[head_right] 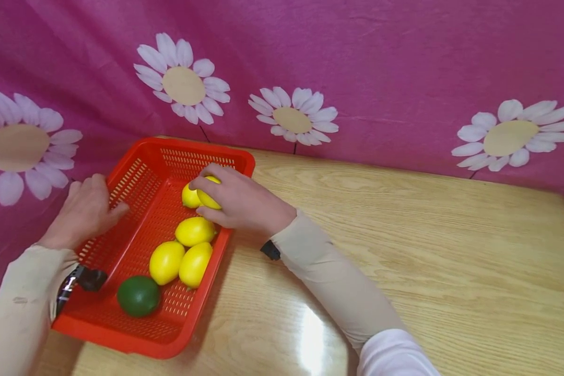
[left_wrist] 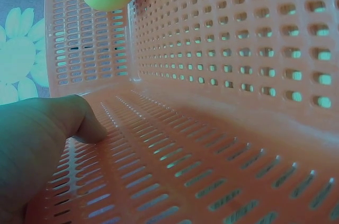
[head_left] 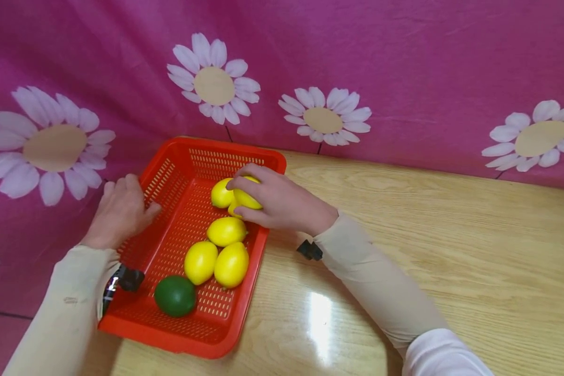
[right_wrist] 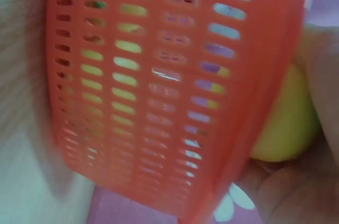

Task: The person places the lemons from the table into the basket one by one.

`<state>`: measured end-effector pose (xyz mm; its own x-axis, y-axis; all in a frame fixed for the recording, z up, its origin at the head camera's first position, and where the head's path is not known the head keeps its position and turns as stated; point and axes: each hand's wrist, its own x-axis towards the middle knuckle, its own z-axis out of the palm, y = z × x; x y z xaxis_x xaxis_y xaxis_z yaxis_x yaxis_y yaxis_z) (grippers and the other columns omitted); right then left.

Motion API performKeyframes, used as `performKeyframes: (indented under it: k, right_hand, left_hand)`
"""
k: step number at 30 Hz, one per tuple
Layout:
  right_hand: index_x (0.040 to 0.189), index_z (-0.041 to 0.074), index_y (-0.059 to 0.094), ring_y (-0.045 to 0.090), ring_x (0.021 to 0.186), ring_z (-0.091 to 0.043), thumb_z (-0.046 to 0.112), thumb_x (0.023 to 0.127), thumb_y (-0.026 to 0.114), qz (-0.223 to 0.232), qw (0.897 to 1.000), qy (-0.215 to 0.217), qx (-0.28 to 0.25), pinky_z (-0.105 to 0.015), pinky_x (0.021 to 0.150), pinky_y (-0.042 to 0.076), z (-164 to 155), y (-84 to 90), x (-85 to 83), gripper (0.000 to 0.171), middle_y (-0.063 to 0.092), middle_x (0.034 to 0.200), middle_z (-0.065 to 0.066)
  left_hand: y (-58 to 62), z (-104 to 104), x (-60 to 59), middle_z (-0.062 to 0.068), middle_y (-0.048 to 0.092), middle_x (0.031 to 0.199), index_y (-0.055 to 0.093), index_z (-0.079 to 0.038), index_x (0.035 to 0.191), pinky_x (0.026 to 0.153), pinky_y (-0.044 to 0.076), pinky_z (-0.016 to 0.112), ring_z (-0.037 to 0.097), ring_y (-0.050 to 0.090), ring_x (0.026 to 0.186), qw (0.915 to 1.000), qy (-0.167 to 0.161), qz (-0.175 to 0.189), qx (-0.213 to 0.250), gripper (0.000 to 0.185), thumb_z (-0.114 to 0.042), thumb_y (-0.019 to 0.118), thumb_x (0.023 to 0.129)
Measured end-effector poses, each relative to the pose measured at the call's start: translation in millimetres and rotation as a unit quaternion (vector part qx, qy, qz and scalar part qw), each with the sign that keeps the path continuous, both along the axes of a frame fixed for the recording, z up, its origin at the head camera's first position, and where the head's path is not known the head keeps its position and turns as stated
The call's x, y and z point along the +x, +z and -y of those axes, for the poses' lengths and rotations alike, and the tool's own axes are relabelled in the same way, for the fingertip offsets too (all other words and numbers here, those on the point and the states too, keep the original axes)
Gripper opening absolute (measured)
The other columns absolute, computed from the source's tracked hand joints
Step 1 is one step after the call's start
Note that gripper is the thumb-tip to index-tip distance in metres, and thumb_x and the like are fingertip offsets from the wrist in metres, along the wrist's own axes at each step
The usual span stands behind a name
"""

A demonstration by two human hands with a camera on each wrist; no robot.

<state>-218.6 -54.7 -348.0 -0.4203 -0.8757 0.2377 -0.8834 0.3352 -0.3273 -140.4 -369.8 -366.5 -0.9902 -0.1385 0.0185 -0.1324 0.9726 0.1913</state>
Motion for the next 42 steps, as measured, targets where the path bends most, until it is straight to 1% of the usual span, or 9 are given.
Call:
performKeyframes:
  k: [11, 19, 24, 27, 30, 33, 37, 39, 42]
  right_hand:
    - [0.143, 0.015, 0.059, 0.051, 0.134, -0.022, 0.036, 0.101, 0.064, 0.010, 0.998, -0.019, 0.059, -0.035, 0.115, 0.047, 0, 5.5, 10.7, 0.048, 0.054, 0.147, -0.007]
    - [0.134, 0.015, 0.068, 0.055, 0.112, -0.017, 0.040, 0.100, 0.065, 0.031, 0.995, -0.026, 0.091, -0.031, 0.101, 0.053, -5, 11.8, 15.7, 0.042, 0.063, 0.128, -0.003]
    - [0.125, 0.013, 0.073, 0.060, 0.110, -0.018, 0.037, 0.102, 0.063, 0.025, 0.995, -0.025, 0.097, -0.032, 0.102, 0.053, -8, 12.0, 18.5, 0.035, 0.071, 0.120, -0.003]
    - [0.123, 0.012, 0.074, 0.060, 0.110, -0.018, 0.035, 0.101, 0.064, 0.022, 0.996, -0.030, 0.081, -0.032, 0.102, 0.054, -10, 8.1, 19.5, 0.033, 0.071, 0.119, -0.003]
    - [0.123, 0.012, 0.073, 0.059, 0.113, -0.019, 0.032, 0.100, 0.066, 0.018, 0.998, -0.040, 0.044, -0.032, 0.104, 0.053, -15, 0.7, 20.6, 0.031, 0.069, 0.122, -0.004]
    - [0.124, 0.012, 0.070, 0.058, 0.119, -0.020, 0.029, 0.098, 0.069, 0.018, 0.998, -0.053, -0.023, -0.034, 0.105, 0.053, -25, -6.6, 22.6, 0.031, 0.064, 0.128, -0.005]
    - [0.124, 0.012, 0.067, 0.058, 0.120, -0.019, 0.026, 0.097, 0.071, 0.022, 0.990, -0.089, -0.110, -0.035, 0.105, 0.054, -50, -12.7, 25.4, 0.031, 0.061, 0.130, -0.004]
    - [0.124, 0.013, 0.067, 0.059, 0.118, -0.018, 0.025, 0.097, 0.071, 0.024, 0.985, -0.110, -0.129, -0.036, 0.104, 0.055, -67, -17.0, 25.1, 0.030, 0.062, 0.128, -0.003]
    - [0.124, 0.014, 0.066, 0.062, 0.117, -0.019, 0.025, 0.098, 0.070, 0.034, 0.983, -0.137, -0.120, -0.039, 0.104, 0.055, -100, -26.8, 23.3, 0.029, 0.064, 0.125, -0.002]
  left_hand:
    - [10.1, -9, 0.1, 0.031, 0.048, 0.098, 0.039, 0.014, 0.117, 0.080, 0.038, 0.051, 0.043, 0.040, 0.094, 0.9997, 0.009, 0.013, 0.017, 0.053, -0.019, 0.072, 0.091]
    - [14.0, -14, 1.5, 0.031, 0.047, 0.100, 0.038, 0.014, 0.118, 0.082, 0.040, 0.052, 0.044, 0.040, 0.096, 0.9995, 0.007, 0.019, 0.025, 0.054, -0.019, 0.072, 0.091]
    - [14.0, -17, 3.5, 0.030, 0.048, 0.101, 0.039, 0.013, 0.119, 0.082, 0.042, 0.052, 0.043, 0.041, 0.097, 0.9990, 0.011, 0.024, 0.036, 0.054, -0.019, 0.072, 0.091]
    - [11.7, -17, 4.9, 0.030, 0.048, 0.101, 0.039, 0.013, 0.119, 0.081, 0.043, 0.052, 0.043, 0.041, 0.097, 0.9989, 0.009, 0.027, 0.037, 0.053, -0.019, 0.072, 0.091]
    - [7.6, -18, 5.7, 0.030, 0.048, 0.099, 0.039, 0.013, 0.117, 0.080, 0.042, 0.050, 0.043, 0.040, 0.096, 0.9991, 0.005, 0.025, 0.035, 0.053, -0.019, 0.071, 0.092]
    - [4.2, -17, 5.5, 0.030, 0.048, 0.097, 0.040, 0.013, 0.115, 0.079, 0.039, 0.049, 0.043, 0.040, 0.094, 0.9994, 0.000, 0.020, 0.030, 0.051, -0.020, 0.071, 0.091]
    - [4.5, -14, 4.5, 0.030, 0.048, 0.098, 0.040, 0.014, 0.115, 0.078, 0.040, 0.050, 0.043, 0.039, 0.094, 0.9994, 0.000, 0.011, 0.032, 0.052, -0.020, 0.072, 0.090]
    - [6.1, -11, 4.8, 0.031, 0.048, 0.099, 0.040, 0.014, 0.116, 0.077, 0.041, 0.049, 0.043, 0.039, 0.094, 0.9992, 0.003, 0.011, 0.038, 0.054, -0.020, 0.072, 0.089]
    - [5.9, -7, 4.9, 0.031, 0.048, 0.099, 0.040, 0.015, 0.116, 0.077, 0.039, 0.048, 0.043, 0.039, 0.094, 0.9990, 0.006, 0.014, 0.042, 0.055, -0.022, 0.071, 0.090]
